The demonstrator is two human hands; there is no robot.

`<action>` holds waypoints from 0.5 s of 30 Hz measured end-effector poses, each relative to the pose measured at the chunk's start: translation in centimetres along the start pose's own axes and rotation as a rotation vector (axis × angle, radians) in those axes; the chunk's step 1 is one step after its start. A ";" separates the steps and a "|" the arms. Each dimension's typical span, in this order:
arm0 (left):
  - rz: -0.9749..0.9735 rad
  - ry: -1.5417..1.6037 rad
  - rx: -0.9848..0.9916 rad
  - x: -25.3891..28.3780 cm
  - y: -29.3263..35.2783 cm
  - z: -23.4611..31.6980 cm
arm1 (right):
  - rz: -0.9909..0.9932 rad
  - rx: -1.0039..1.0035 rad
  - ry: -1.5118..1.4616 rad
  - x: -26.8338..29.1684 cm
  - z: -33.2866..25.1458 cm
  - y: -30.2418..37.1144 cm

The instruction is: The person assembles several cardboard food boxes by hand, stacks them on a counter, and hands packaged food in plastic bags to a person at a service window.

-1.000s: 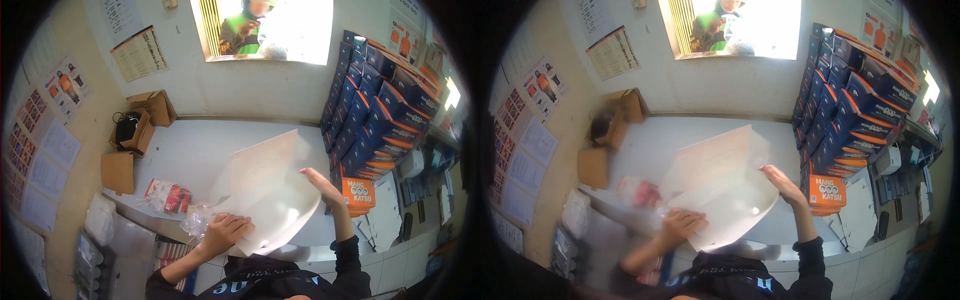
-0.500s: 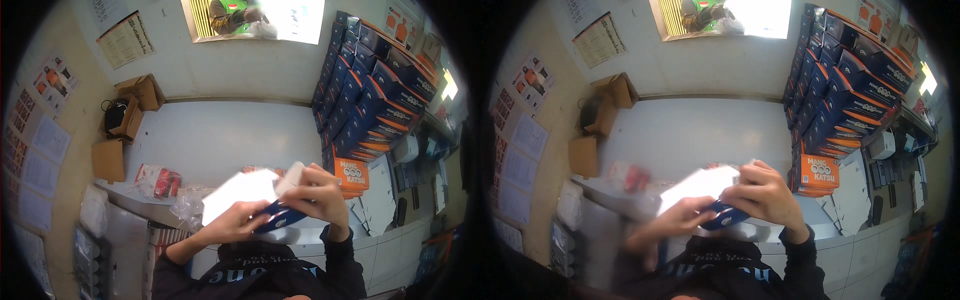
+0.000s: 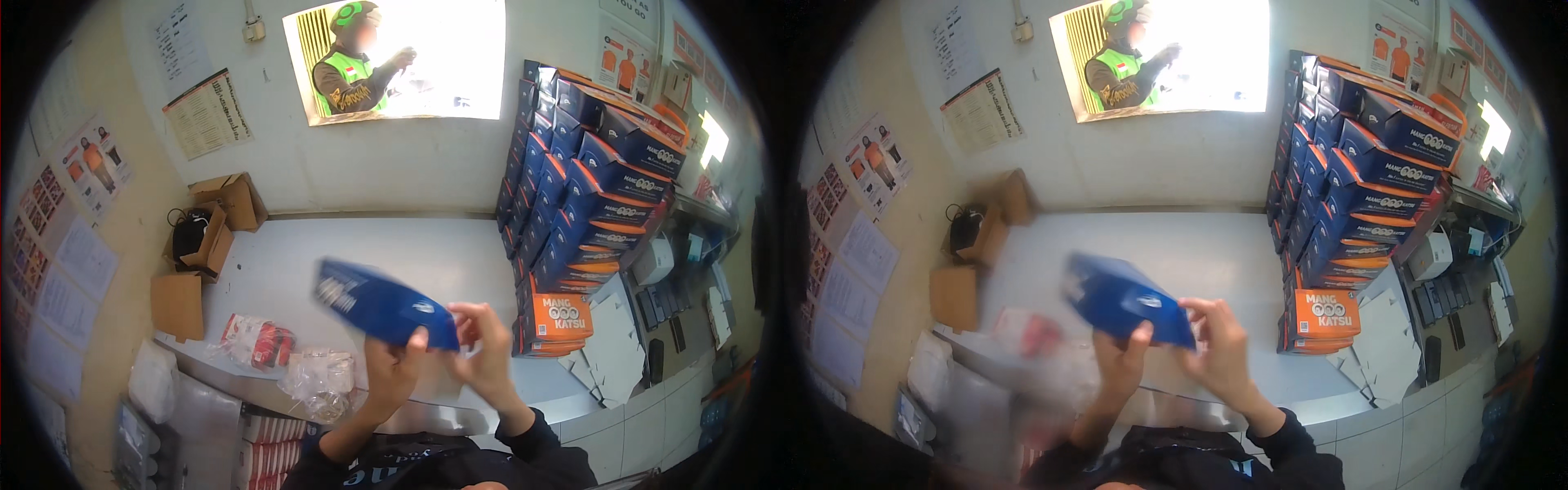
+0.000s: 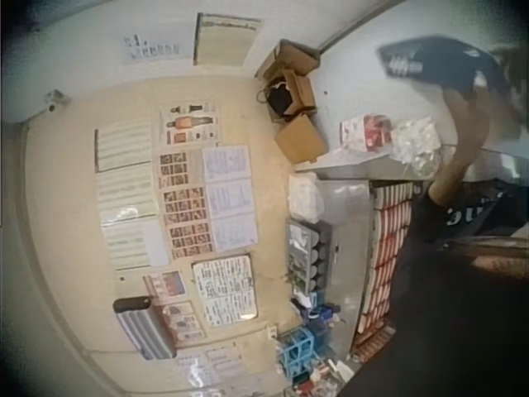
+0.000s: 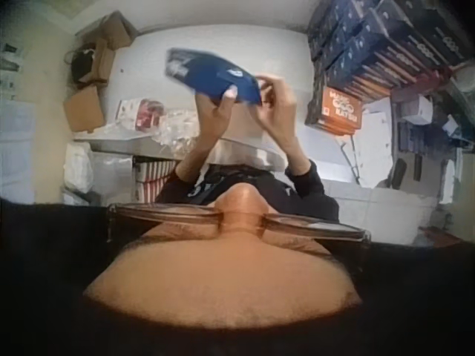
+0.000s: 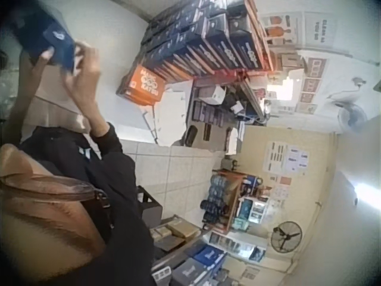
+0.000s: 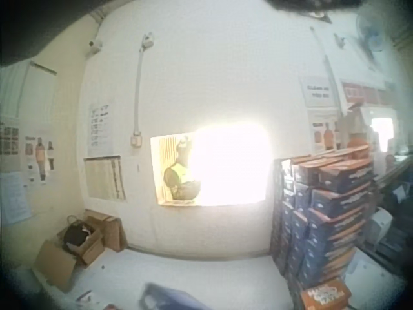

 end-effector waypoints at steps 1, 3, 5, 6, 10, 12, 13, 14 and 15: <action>0.029 -0.072 -0.121 0.4 0.0 0.7 | -0.059 -0.215 -0.081 1.4 0.6 -0.7; 0.014 -0.070 -0.154 -0.1 -0.3 1.9 | -0.111 -0.445 -0.148 2.6 0.6 -0.7; 0.129 0.057 -0.136 -0.7 -0.1 1.2 | 0.126 -0.330 -0.253 2.8 -0.6 -0.6; 0.125 0.056 -0.147 -0.8 -0.3 1.1 | 0.125 -0.379 -0.222 1.7 -0.8 -0.7; 0.086 0.029 -0.154 -0.9 -1.2 1.4 | 0.032 -0.457 -0.421 2.3 3.0 0.4; 0.170 0.000 -0.203 -0.2 -0.9 0.6 | 0.102 -0.406 -0.416 2.4 1.7 0.0; 0.177 -0.003 -0.205 -0.3 -0.9 -0.2 | 0.182 -0.356 -0.405 2.6 0.9 -0.2; 0.102 -0.303 -0.303 -1.2 -0.9 -0.7 | 0.057 -0.188 -0.171 1.8 -0.2 -0.8; 0.021 -0.601 -0.397 -2.0 -0.8 -1.1 | 0.056 -0.195 -0.167 1.5 -0.2 -0.6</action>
Point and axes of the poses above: each hand's wrist, its own y-axis away from the middle knuckle, its own x-axis out of the back of the hand, z = x × y, the point moved 4 cm from there along -y, towards the middle knuckle
